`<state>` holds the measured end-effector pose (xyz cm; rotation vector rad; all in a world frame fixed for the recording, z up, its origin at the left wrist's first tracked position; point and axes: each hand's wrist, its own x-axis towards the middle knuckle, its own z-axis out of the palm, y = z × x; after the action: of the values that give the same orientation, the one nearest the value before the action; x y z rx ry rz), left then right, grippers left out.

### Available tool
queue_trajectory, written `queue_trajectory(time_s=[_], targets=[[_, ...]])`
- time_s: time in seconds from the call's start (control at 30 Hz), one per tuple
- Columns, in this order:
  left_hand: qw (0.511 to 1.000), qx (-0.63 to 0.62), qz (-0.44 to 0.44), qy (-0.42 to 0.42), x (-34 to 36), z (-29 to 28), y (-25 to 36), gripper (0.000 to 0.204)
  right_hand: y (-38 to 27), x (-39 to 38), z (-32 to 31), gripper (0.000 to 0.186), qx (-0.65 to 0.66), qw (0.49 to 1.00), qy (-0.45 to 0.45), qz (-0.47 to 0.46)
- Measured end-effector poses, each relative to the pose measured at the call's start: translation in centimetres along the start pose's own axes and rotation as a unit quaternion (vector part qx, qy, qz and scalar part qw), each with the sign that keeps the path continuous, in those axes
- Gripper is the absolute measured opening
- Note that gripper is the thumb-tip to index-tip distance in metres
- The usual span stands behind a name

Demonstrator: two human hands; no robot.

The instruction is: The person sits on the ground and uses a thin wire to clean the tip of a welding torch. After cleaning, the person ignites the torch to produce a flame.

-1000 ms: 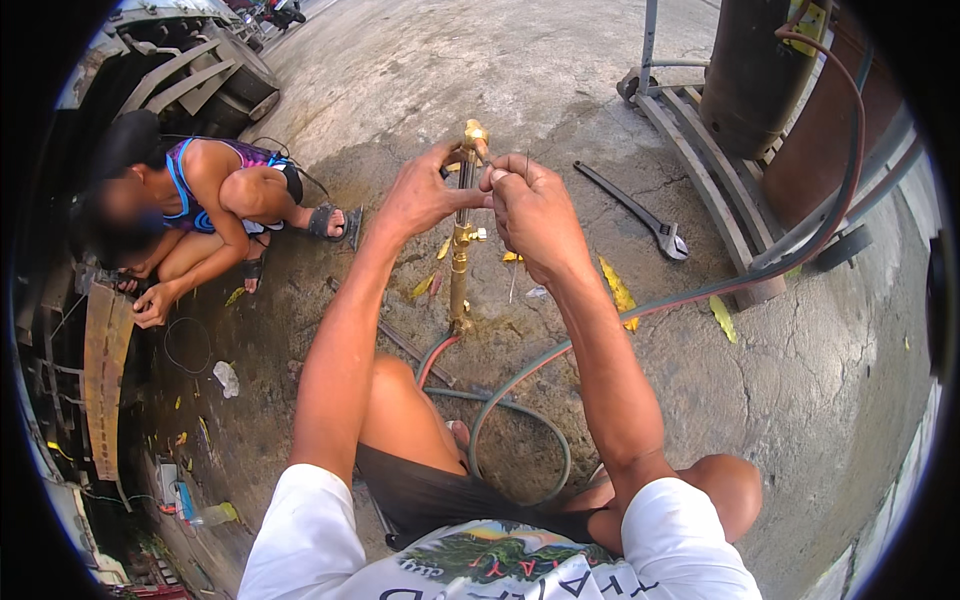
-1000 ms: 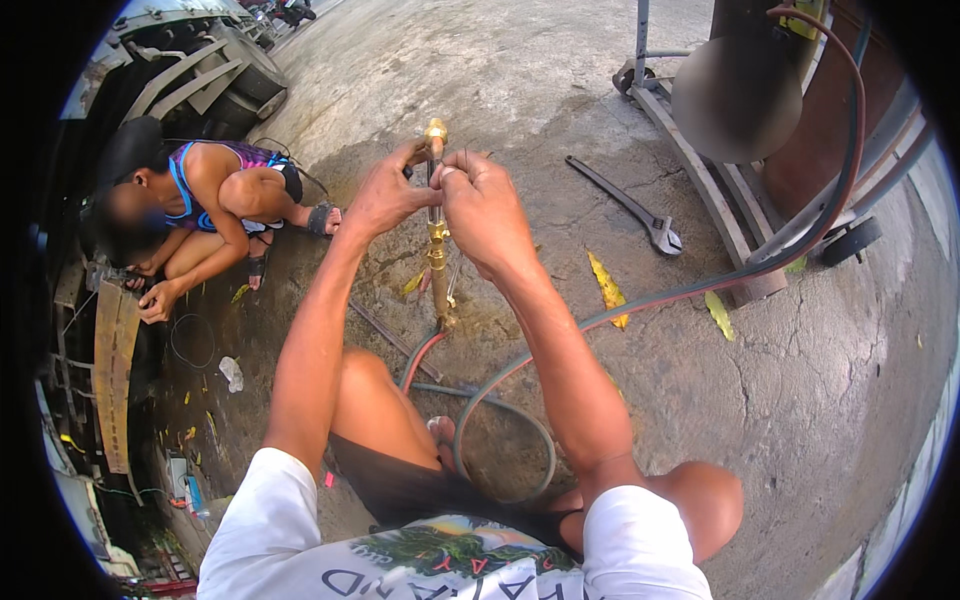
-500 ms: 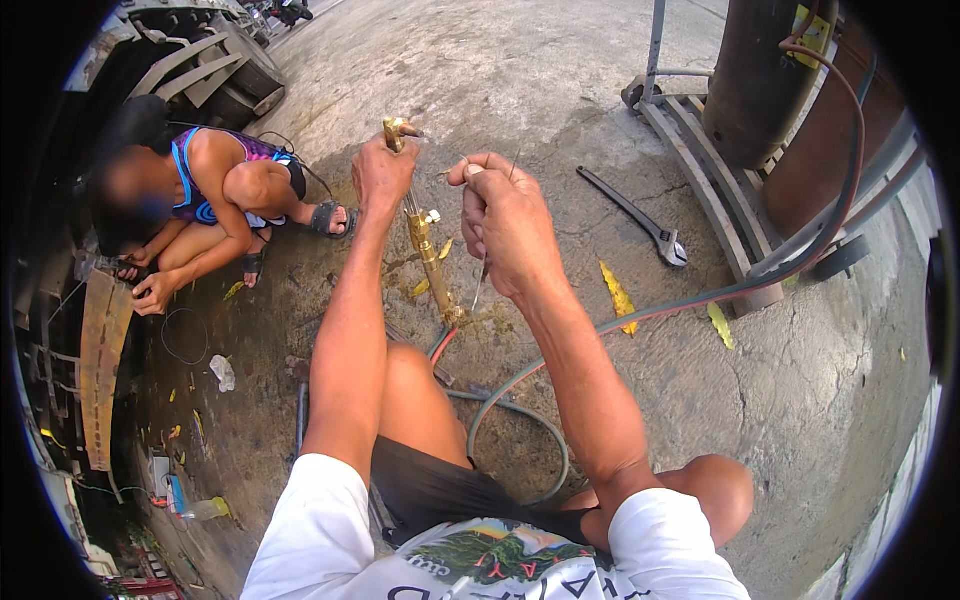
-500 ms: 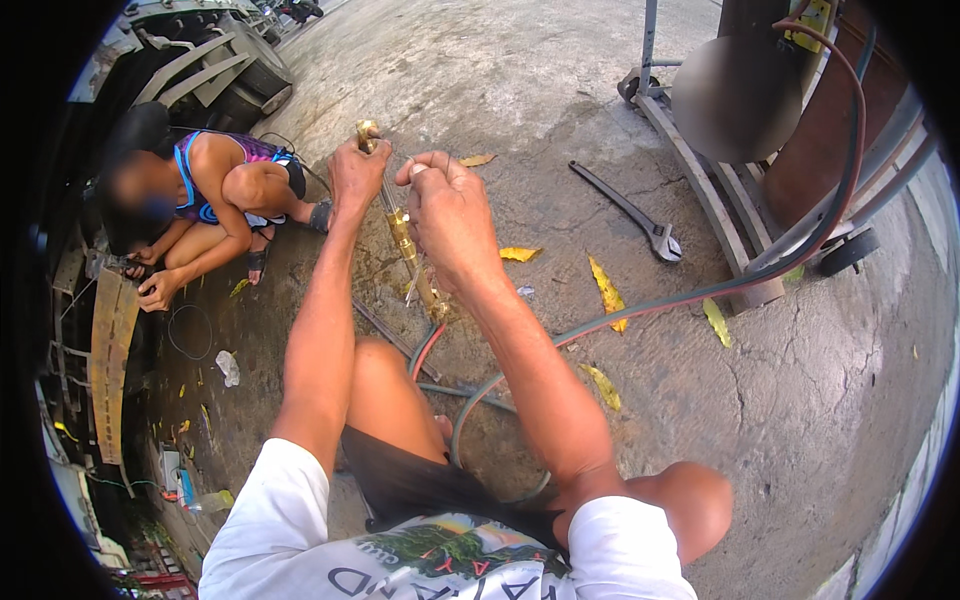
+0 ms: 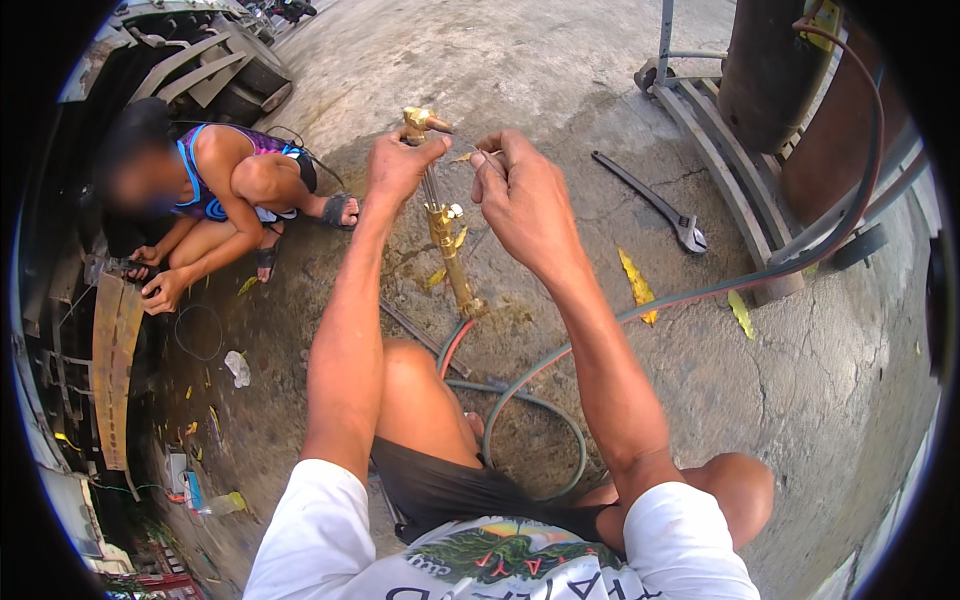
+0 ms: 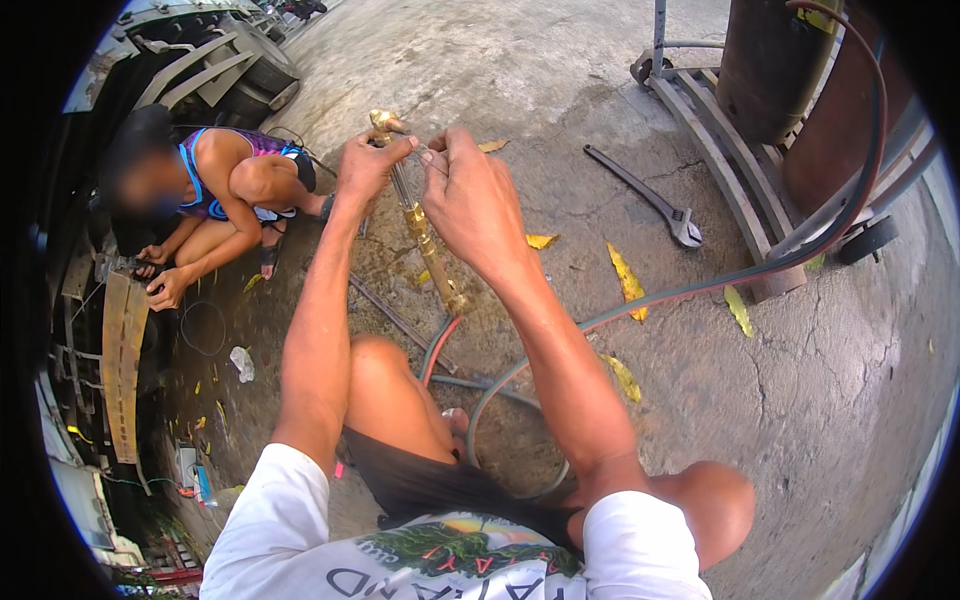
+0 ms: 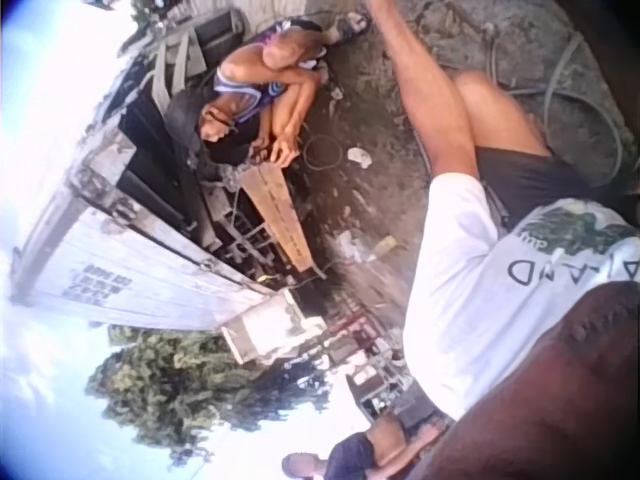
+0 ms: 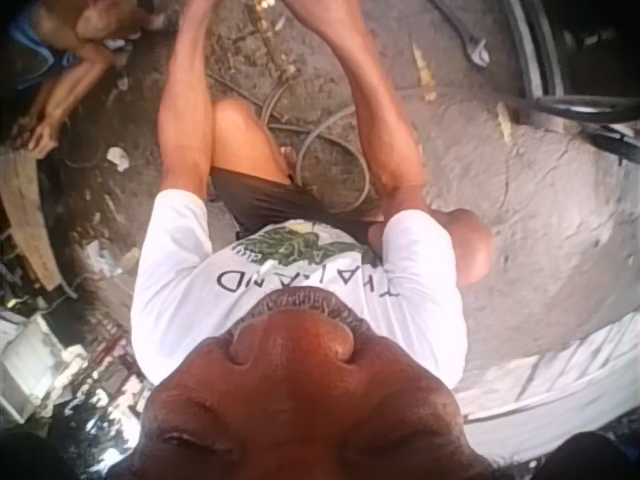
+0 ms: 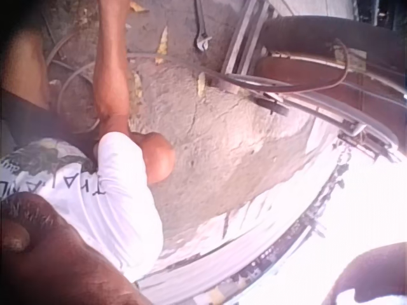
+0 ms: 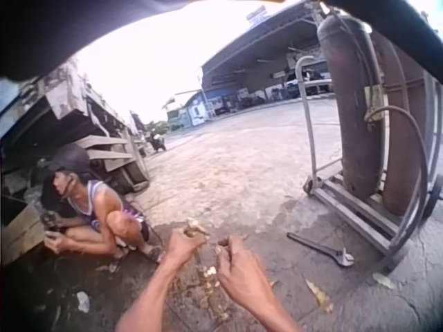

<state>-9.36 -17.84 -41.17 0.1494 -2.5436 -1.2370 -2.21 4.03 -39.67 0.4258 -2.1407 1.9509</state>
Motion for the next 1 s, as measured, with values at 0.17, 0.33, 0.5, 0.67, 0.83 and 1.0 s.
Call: queue_trajectory(time_s=[0.17, 0.33, 0.5, 0.67, 0.83, 1.0], targets=[[1.0, -0.02, 0.006, -0.017, -0.5, 0.4, 0.2, 0.033, 1.3, 0.7, -0.2, 0.023, 0.01, 0.999, 0.032, -0.005], [0.998, -0.003, 0.026, -0.05, -1.3, -0.1, 0.0, 0.026, 1.1, 0.9, -0.2, 0.024, 0.085, 0.996, 0.021, 0.018], [0.987, -0.009, -0.061, -0.148, -2.4, 0.0, -0.7, 0.021, 2.1, 1.3, -0.4, 0.026, 0.093, 0.995, 0.015, 0.035], [0.984, -0.056, -0.049, -0.161, -1.6, -1.3, -4.5, 0.016, 1.5, 1.4, 0.1, 0.025, 0.114, 0.993, 0.014, 0.022], [0.972, -0.029, -0.091, -0.217, -3.1, -0.7, -0.7, 0.014, 1.5, 1.5, -0.9, 0.025, 0.059, 0.998, 0.025, 0.013], [0.974, -0.028, -0.088, -0.208, -3.6, -0.6, -0.4, 0.013, 0.7, 1.3, -0.8, 0.023, 0.048, 0.998, 0.036, 0.003]])
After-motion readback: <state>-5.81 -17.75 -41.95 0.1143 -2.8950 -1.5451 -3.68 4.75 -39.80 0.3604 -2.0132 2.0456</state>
